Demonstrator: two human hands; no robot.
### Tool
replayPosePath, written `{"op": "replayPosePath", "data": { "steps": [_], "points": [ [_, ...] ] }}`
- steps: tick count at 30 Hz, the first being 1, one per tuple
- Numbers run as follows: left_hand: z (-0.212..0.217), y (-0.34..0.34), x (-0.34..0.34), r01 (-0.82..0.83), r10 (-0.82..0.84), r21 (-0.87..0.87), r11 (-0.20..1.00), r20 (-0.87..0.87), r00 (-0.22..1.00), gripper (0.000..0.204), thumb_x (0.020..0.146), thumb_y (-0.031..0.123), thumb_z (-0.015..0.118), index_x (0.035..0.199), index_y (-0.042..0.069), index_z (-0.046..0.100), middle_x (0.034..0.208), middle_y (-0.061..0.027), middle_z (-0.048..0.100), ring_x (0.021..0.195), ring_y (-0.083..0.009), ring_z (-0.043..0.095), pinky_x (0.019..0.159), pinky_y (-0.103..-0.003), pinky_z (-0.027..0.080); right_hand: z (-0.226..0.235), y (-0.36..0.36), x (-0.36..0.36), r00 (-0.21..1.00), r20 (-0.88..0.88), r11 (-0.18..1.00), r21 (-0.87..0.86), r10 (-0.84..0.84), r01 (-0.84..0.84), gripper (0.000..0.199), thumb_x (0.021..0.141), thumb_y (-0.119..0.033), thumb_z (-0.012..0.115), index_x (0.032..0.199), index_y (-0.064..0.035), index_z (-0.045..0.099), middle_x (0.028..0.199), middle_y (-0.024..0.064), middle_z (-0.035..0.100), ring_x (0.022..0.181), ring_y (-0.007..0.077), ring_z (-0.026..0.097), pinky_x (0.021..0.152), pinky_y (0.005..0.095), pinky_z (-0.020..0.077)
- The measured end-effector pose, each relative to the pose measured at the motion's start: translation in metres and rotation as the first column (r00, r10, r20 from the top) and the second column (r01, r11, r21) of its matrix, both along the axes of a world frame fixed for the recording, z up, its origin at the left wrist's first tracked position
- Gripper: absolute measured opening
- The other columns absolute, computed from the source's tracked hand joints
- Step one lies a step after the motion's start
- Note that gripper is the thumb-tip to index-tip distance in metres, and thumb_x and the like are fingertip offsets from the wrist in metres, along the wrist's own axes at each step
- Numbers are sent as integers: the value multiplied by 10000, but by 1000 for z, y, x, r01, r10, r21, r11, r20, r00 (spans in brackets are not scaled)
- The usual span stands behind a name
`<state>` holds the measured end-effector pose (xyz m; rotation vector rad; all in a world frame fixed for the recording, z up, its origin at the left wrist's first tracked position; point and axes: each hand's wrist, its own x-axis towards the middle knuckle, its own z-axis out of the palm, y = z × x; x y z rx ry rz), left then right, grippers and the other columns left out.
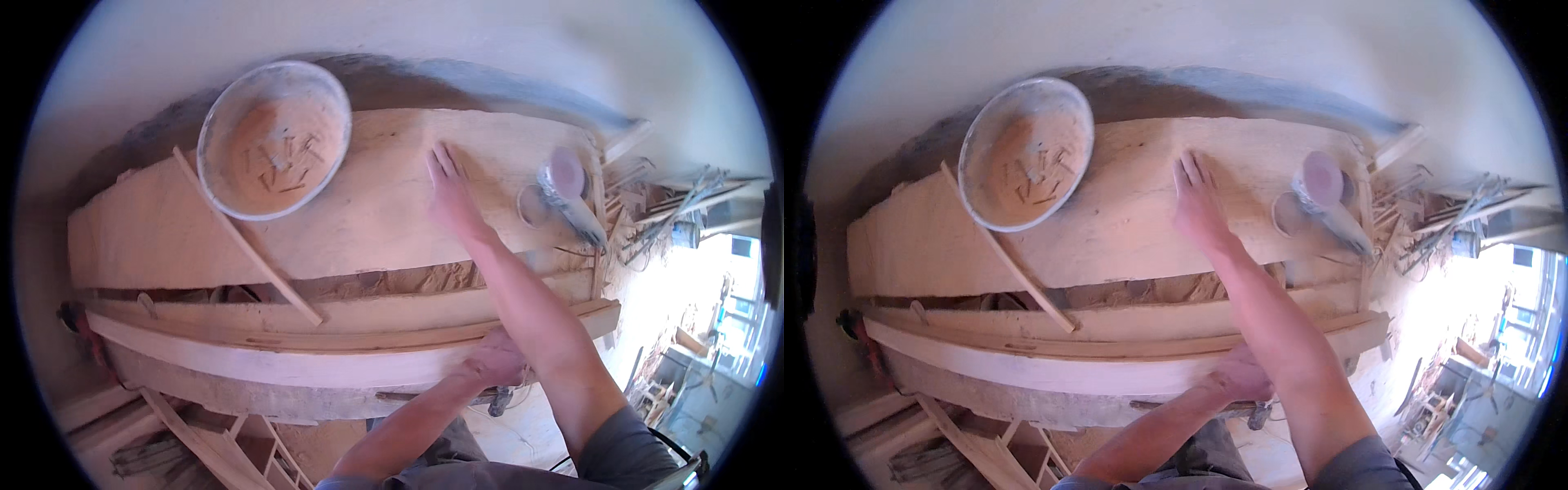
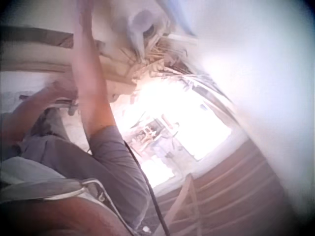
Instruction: The person aligns a wooden plank on a workbench, applies glue to the plank, inserts nails, and uses a power sander to smooth the surface. The person handles the plank, glue, nails, and sander throughout the process.
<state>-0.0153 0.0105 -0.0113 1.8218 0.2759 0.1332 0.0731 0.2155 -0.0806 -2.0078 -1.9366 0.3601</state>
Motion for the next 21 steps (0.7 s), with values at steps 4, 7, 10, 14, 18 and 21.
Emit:
{"op": "replayPosePath", "data": {
  "steps": [4, 7, 10, 14, 18, 21],
  "points": [
    [0, -6, -3, -1, -1, -32, 999, -58, 998, 344, 823, 162, 641, 1140, 66, 736, 1188, -192, 725, 1177, -395, 638, 1043, -480, 480, 17, -37, -35, 985, -136, 993, -37, 105, -111, 614, 818, 77, 545, 1431, 69, 522, 1542, 241, 465, 1485, 387, 381, 1230, 450, 330],
    [22, 12, -16, 14, -15, -4, 1000, -103, 995, 343, 837, 156, 622, 1151, 81, 740, 1211, -179, 725, 1199, -389, 632, 1074, -468, 464, 58, -19, -56, 922, -386, 996, -74, 22, -55, 484, 828, 79, 562, 1303, 36, 645, 1378, 233, 606, 1341, 388, 525, 1141, 447, 424],
    [15, 5, -12, 2, -2, 2, 1000, -92, 996, 476, 779, 113, 672, 1251, 49, 675, 1304, -205, 670, 1257, -393, 597, 1098, -465, 466, 106, 32, -92, 892, -445, 997, 46, 82, -68, 373, 846, 54, 597, 1199, 9, 709, 1216, 222, 688, 1183, 392, 611, 1038, 461, 483],
    [12, 1, -8, -58, 56, -50, 997, -40, 998, 647, 743, 108, 720, 1369, 15, 586, 1430, -240, 575, 1322, -392, 550, 1139, -452, 446, 117, 102, -140, 900, -346, 963, 148, 264, -225, 311, 858, 6, 642, 1153, -8, 741, 1144, 234, 711, 1100, 394, 648, 954, 472, 517],
    [8, 2, -18, -44, 44, -79, 996, 3, 999, 679, 807, 126, 697, 1458, 29, 526, 1507, -210, 524, 1399, -365, 487, 1194, -428, 390, 114, 128, -196, 863, -418, 824, -353, 285, -443, 321, 873, -24, 650, 1171, -51, 766, 1137, 218, 740, 1048, 361, 715, 919, 423, 553],
    [7, 8, -30, -61, 64, -28, 998, 127, 990, 608, 921, 144, 608, 1510, 55, 484, 1563, -168, 487, 1462, -343, 419, 1246, -407, 321, 76, 135, -218, 862, -328, 819, -307, 387, -485, 318, 873, -14, 635, 1157, -45, 774, 1121, 224, 748, 1042, 375, 721, 922, 419, 556]
  ]
}}
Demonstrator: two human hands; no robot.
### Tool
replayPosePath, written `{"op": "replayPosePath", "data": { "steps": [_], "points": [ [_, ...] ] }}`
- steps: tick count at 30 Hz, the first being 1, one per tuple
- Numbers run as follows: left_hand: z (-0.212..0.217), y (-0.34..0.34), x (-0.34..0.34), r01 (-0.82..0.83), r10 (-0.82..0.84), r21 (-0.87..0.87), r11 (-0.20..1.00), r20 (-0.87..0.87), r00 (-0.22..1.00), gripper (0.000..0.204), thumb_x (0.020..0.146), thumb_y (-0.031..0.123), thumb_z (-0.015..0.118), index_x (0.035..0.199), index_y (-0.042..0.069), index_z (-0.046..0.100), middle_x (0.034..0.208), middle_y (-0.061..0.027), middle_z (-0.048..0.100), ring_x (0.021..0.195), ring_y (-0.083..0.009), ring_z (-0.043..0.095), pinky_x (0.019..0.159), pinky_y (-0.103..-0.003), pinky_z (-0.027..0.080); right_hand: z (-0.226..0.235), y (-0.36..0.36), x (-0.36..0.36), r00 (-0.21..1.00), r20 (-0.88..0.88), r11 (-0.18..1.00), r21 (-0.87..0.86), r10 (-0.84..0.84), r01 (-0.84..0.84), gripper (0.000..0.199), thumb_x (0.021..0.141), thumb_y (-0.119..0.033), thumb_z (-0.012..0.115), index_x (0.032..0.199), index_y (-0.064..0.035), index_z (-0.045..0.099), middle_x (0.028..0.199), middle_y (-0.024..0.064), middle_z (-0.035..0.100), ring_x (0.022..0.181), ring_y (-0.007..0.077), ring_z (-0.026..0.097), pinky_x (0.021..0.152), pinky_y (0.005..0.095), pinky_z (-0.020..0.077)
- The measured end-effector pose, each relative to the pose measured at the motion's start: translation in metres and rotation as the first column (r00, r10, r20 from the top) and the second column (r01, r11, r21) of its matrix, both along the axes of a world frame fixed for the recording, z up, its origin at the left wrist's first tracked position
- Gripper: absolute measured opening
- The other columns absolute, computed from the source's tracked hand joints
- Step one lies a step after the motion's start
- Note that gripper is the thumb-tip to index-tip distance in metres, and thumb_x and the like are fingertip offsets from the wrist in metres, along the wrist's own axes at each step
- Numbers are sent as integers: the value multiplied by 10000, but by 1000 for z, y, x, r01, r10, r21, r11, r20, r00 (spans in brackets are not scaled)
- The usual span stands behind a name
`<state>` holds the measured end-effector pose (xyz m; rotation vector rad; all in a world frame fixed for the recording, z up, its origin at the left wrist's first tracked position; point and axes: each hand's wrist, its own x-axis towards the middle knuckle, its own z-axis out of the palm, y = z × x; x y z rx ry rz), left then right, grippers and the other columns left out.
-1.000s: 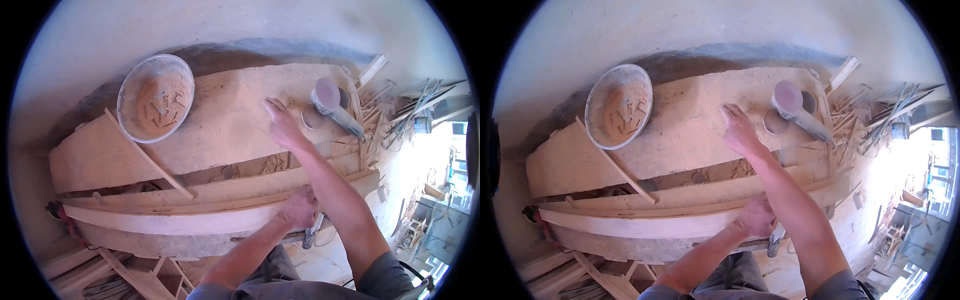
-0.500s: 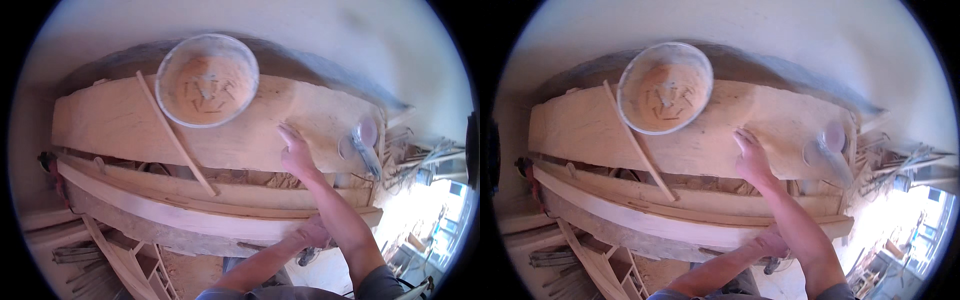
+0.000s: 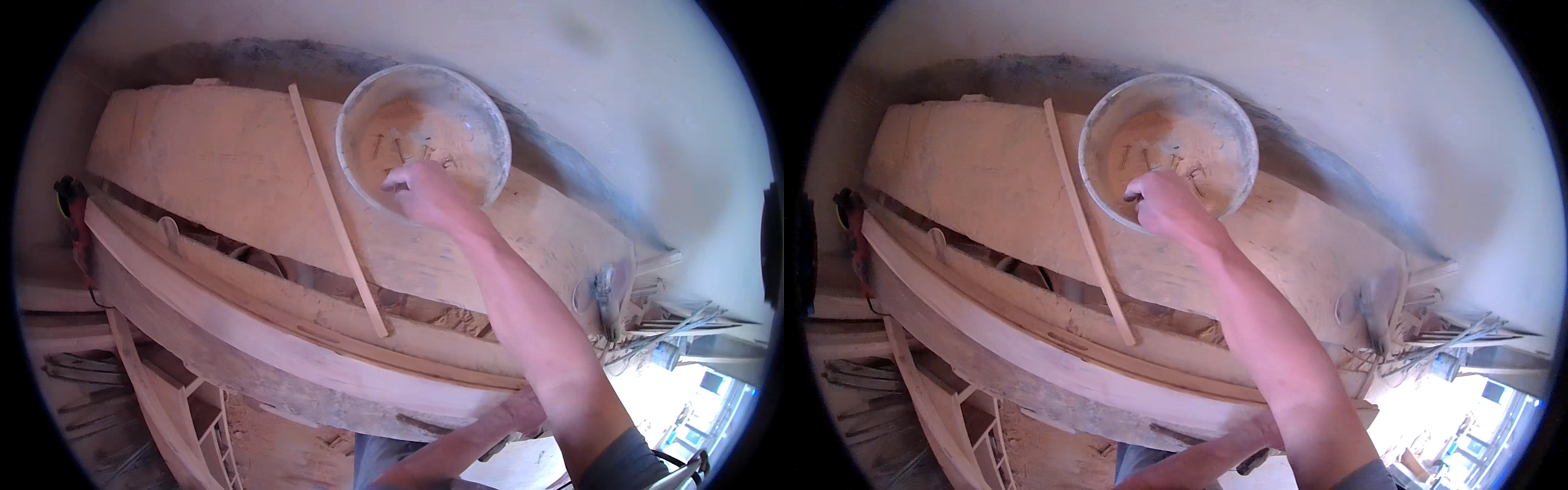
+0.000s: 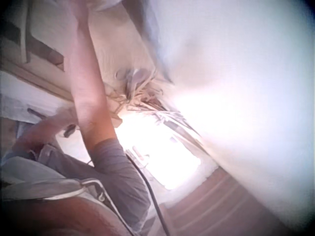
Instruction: The person aligns a wooden plank on a workbench, applies glue to the plank, inserts nails, and uses a power sander to smooth the surface. The person handles the plank, glue, nails, and sander throughout the process.
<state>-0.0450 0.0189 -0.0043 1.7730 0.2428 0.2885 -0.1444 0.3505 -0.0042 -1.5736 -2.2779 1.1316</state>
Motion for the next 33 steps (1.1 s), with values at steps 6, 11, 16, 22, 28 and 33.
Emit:
{"op": "replayPosePath", "data": {
  "steps": [6, 11, 16, 22, 28, 33],
  "points": [
    [-15, -20, 26, -15, 7, -157, 987, -53, 999, 542, 1058, 215, 434, 1577, 69, 386, 1646, -144, 385, 1536, -316, 317, 1290, -373, 247, -36, 18, -9, 994, 11, 979, 171, 112, -113, 314, 807, 37, 616, 1060, -43, 785, 1042, 211, 703, 1023, 411, 664, 902, 456, 532],
    [-13, -20, 30, -31, 15, -283, 959, -60, 998, 543, 1072, 249, 416, 1577, 51, 378, 1647, -154, 378, 1530, -322, 329, 1285, -380, 254, -53, 25, -2, 981, 85, 930, 312, 175, -193, 262, 756, 67, 619, 943, -33, 774, 996, 191, 674, 996, 391, 634, 875, 481, 513],
    [-4, -4, 16, -74, 50, -345, 936, -79, 996, 519, 1035, 291, 521, 1505, 72, 505, 1562, -186, 493, 1471, -342, 423, 1247, -419, 314, 0, 5, 14, 974, -225, 965, 258, 17, 43, 100, 789, -6, 679, 860, -15, 750, 858, 146, 666, 910, 347, 624, 798, 448, 496],
    [25, 19, 16, -70, -32, -560, 826, -170, 985, 494, 935, 311, 684, 1363, 69, 638, 1421, -210, 620, 1361, -410, 526, 1159, -463, 405, 63, -114, 153, 883, -298, 890, 170, -362, 423, 82, 853, -84, 728, 879, -8, 742, 821, 105, 648, 779, 246, 617, 726, 373, 490],
    [-21, -7, 41, -180, 179, 137, 974, 24, 984, 447, 767, 61, 641, 1207, 79, 718, 1106, -142, 729, 1068, -385, 657, 1014, -487, 484, 84, -297, 292, 582, -188, 585, 47, -791, 810, 110, 895, -89, 733, 929, 15, 749, 876, 40, 694, 804, 104, 613, 741, 283, 490],
    [-12, -3, 45, -261, 240, 106, 959, 177, 954, 517, 720, -121, 507, 1171, -2, 729, 903, -165, 708, 855, -341, 642, 817, -439, 533, 73, -444, 319, 191, -239, 213, -71, -952, 974, 84, 849, -48, 718, 884, 28, 719, 819, 84, 695, 758, 134, 638, 692, 289, 492]
  ]
}}
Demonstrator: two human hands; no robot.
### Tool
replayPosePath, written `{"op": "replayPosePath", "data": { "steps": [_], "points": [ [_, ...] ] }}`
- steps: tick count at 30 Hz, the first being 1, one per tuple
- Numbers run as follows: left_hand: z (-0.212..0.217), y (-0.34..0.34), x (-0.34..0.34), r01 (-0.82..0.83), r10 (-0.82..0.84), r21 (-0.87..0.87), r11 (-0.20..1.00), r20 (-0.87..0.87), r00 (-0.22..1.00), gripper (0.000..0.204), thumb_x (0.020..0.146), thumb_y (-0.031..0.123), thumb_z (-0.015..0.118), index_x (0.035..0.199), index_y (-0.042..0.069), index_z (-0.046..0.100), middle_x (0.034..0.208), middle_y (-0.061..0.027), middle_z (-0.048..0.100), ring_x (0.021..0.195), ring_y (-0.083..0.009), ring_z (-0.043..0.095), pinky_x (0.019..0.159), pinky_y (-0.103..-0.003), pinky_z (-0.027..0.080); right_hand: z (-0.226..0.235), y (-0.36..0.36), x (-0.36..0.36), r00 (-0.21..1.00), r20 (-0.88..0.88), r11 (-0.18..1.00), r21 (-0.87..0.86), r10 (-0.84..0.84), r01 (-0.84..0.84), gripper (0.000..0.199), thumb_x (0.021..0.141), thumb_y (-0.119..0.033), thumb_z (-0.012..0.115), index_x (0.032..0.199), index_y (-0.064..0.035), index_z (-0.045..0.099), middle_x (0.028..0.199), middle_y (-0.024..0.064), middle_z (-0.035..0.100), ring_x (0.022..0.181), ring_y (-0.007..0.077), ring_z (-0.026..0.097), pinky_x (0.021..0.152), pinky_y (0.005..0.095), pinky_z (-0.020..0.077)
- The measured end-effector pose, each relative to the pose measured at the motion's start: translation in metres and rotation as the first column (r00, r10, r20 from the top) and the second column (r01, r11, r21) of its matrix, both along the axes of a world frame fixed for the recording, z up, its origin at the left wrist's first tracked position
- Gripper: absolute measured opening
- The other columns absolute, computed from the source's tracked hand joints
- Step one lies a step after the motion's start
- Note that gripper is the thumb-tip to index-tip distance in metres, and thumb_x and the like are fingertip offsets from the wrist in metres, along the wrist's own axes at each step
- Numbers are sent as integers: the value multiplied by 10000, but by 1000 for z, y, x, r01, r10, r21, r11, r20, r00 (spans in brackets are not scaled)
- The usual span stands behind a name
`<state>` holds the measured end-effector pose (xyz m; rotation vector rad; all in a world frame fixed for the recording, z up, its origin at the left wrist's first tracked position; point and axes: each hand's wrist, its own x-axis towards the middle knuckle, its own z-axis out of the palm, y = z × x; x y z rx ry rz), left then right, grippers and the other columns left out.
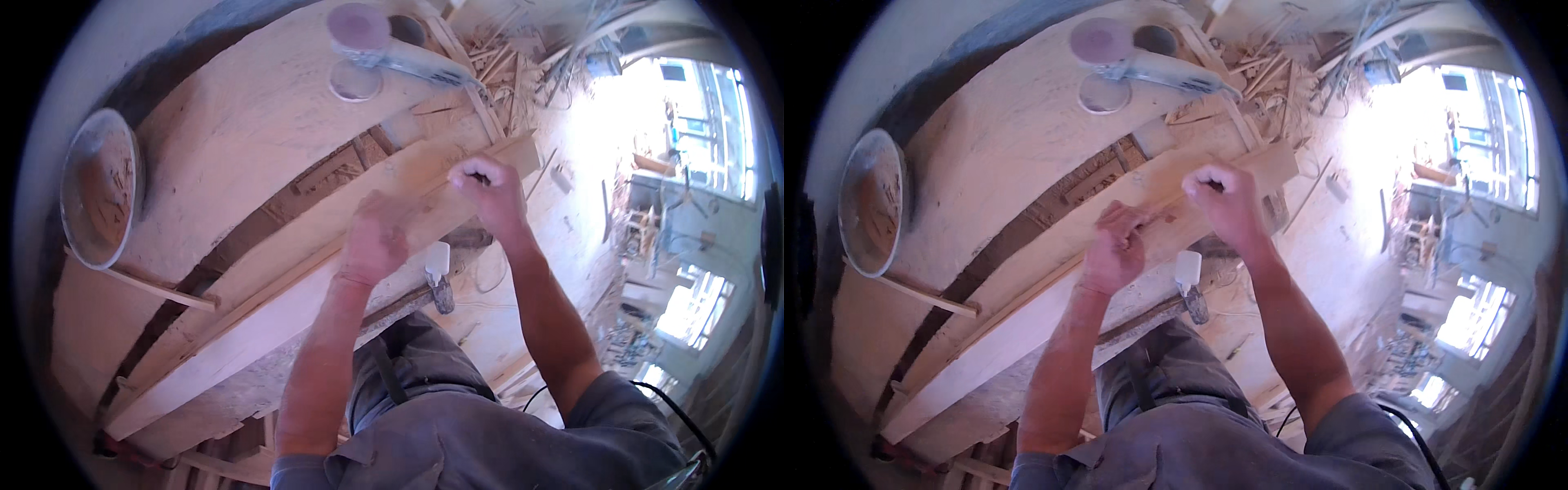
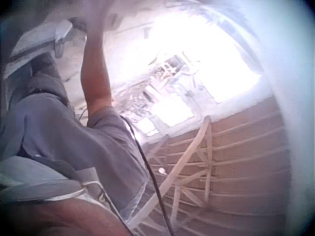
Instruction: The person aligns a wooden plank on a workbench, applies glue to the plank, inserts nails, and uses a power sander to smooth the surface. The person handles the plank, glue, nails, and sander throughout the process.
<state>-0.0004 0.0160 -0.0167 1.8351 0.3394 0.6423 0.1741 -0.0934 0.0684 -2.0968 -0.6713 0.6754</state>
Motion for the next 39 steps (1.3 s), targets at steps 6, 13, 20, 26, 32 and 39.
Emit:
{"op": "replayPosePath", "data": {
  "steps": [6, 13, 20, 26, 32, 39],
  "points": [
    [-14, 2, -4, 26, -21, 55, 998, -98, 995, 536, 757, -164, 480, 1217, -17, 712, 895, -177, 718, 861, -325, 672, 789, -379, 554, -43, -67, -33, 987, 126, 994, 66, -97, 89, 55, 806, 15, 707, 858, 1, 720, 845, 105, 683, 794, 243, 657, 714, 356, 509],
    [-10, -1, -2, 69, -56, 233, 970, -64, 996, 600, 784, -182, 463, 1307, 8, 687, 965, -186, 728, 883, -326, 678, 807, -383, 560, -56, -45, -67, 947, 295, 977, 201, -125, 66, 112, 769, 40, 702, 840, -44, 723, 827, 130, 634, 830, 349, 611, 746, 443, 500],
    [-14, 0, -5, 78, -74, 172, 982, -29, 997, 681, 757, -163, 468, 1399, 12, 613, 984, -186, 719, 913, -350, 670, 820, -414, 555, -70, -35, -81, 900, 398, 969, 233, -178, 88, 105, 770, 37, 701, 836, -45, 714, 826, 120, 633, 835, 356, 612, 750, 451, 498],
    [-14, -1, -8, 72, -68, 53, 996, -64, 996, 692, 749, -142, 453, 1409, 5, 599, 990, -193, 710, 934, -360, 661, 844, -424, 548, -71, -34, -89, 876, 452, 980, 168, -169, 103, 120, 767, 26, 714, 863, -45, 720, 878, 114, 656, 874, 351, 611, 772, 456, 508],
    [-18, 2, -11, 87, -76, 88, 992, -130, 989, 731, 791, -178, 419, 1476, 38, 554, 1067, -169, 744, 1004, -316, 715, 918, -390, 571, -78, -22, -96, 852, 489, 976, 193, -186, 102, 210, 774, 35, 710, 965, -40, 752, 942, 110, 672, 906, 350, 608, 798, 450, 518],
    [-17, 2, -12, 80, -74, 38, 996, -136, 988, 744, 791, -194, 418, 1476, 56, 565, 1069, -166, 723, 980, -291, 719, 902, -380, 574, -59, -40, -114, 803, 595, 997, -74, 30, 18, 408, 778, 2, 654, 1180, -31, 716, 1191, 124, 635, 1146, 372, 552, 953, 459, 462]
  ]
}}
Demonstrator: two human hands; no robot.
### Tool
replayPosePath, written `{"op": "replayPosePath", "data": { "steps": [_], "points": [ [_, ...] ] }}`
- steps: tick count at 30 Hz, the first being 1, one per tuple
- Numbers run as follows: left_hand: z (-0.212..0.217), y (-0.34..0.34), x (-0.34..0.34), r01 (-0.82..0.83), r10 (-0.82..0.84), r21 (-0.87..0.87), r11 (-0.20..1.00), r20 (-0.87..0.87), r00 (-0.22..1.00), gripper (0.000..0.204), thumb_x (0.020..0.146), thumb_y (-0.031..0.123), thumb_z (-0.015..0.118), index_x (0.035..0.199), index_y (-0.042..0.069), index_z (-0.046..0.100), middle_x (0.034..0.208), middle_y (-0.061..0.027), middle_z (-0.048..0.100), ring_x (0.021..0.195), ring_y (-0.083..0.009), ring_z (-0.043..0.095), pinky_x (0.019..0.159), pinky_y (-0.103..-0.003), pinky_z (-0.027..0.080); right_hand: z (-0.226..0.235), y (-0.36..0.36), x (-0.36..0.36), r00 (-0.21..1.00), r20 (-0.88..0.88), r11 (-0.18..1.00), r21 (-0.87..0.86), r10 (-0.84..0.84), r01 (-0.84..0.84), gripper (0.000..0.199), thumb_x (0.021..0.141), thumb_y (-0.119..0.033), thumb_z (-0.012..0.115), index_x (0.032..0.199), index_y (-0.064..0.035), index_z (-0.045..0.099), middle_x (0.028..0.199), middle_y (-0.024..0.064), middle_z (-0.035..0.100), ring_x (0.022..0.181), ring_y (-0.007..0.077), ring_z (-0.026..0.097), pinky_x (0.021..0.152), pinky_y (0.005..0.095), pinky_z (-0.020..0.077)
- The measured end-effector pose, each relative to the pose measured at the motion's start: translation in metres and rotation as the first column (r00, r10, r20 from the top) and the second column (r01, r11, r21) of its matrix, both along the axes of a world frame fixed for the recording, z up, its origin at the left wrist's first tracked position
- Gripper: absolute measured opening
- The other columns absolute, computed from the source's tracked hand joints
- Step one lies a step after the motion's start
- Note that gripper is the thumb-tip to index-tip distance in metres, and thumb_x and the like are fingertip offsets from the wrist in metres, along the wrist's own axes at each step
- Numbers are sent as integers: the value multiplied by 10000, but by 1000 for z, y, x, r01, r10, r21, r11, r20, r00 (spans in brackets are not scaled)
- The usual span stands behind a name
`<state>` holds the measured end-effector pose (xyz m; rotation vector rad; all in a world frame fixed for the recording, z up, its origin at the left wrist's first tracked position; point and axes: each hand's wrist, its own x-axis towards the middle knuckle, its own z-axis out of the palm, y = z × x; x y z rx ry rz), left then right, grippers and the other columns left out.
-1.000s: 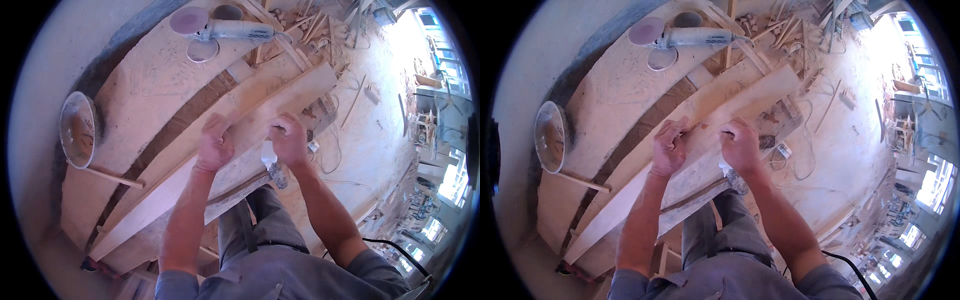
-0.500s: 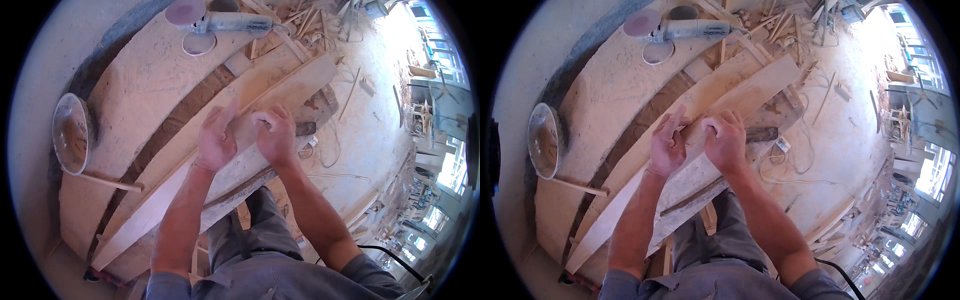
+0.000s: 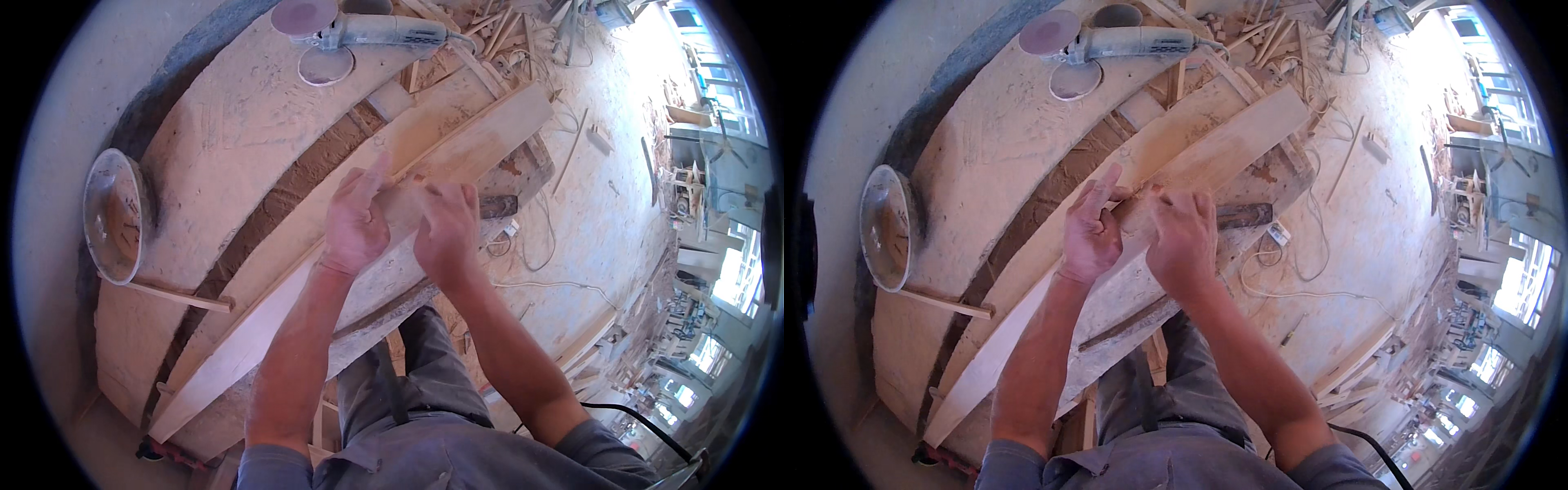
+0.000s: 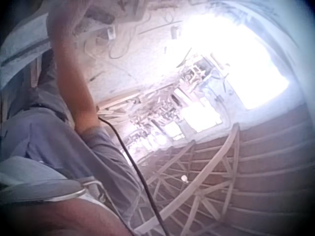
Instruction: The person aligns a wooden plank on a workbench, applies glue to the plank, inserts nails, and uses a power sander to smooth the surface. The person handles the plank, glue, nails, and sander throughout the process.
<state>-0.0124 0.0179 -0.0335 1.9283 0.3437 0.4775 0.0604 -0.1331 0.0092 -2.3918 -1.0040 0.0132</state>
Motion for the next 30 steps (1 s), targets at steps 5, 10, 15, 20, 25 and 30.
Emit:
{"op": "replayPosePath", "data": {
  "steps": [5, 10, 15, 20, 25, 30],
  "points": [
    [-2, 0, 3, 1, -1, 15, 1000, 12, 1000, 733, 795, -193, 427, 1473, 51, 564, 1054, -171, 715, 958, -288, 720, 893, -379, 580, 1, 0, -8, 996, 59, 990, -131, 66, -58, 522, 775, -45, 641, 1296, -47, 676, 1414, 137, 514, 1328, 375, 440, 1063, 481, 375],
    [-2, -3, 3, -15, 14, -30, 999, -14, 1000, 708, 805, -185, 422, 1469, 23, 552, 1028, -169, 717, 946, -290, 720, 879, -384, 583, 6, -1, -15, 999, 36, 981, -190, 41, -33, 566, 783, -28, 621, 1347, -62, 655, 1510, 158, 451, 1422, 411, 347, 1131, 509, 309],
    [3, -1, 4, -29, 30, 31, 999, -28, 999, 710, 788, -176, 425, 1462, 7, 551, 1012, -172, 721, 934, -296, 724, 858, -388, 588, -8, -8, -12, 993, 100, 984, -171, 66, -49, 588, 788, -23, 616, 1369, -108, 656, 1544, 173, 426, 1462, 439, 298, 1178, 540, 258],
    [0, -1, 4, -30, 31, 22, 999, -23, 999, 727, 775, -169, 426, 1466, 18, 549, 1035, -182, 728, 940, -313, 729, 853, -385, 588, 0, -1, -8, 997, 63, 970, -238, 54, -38, 583, 789, -18, 617, 1361, -124, 667, 1557, 176, 421, 1483, 449, 274, 1203, 560, 227],
    [1, -2, 5, -34, 36, 42, 999, -67, 997, 740, 779, -168, 423, 1483, 31, 533, 1039, -181, 734, 940, -307, 734, 862, -385, 590, -9, -10, -4, 994, 87, 993, -95, 73, -65, 563, 772, -7, 627, 1325, -99, 683, 1517, 179, 470, 1473, 460, 286, 1205, 570, 228],
    [4, -4, 5, -49, 49, -60, 997, -8, 999, 714, 740, -110, 453, 1441, -23, 556, 988, -185, 706, 939, -378, 658, 877, -439, 551, -8, 12, 55, 971, 59, 971, -86, 231, -225, 379, 741, -8, 664, 1099, -79, 769, 1325, 137, 617, 1426, 400, 374, 1191, 543, 264]
  ]
}}
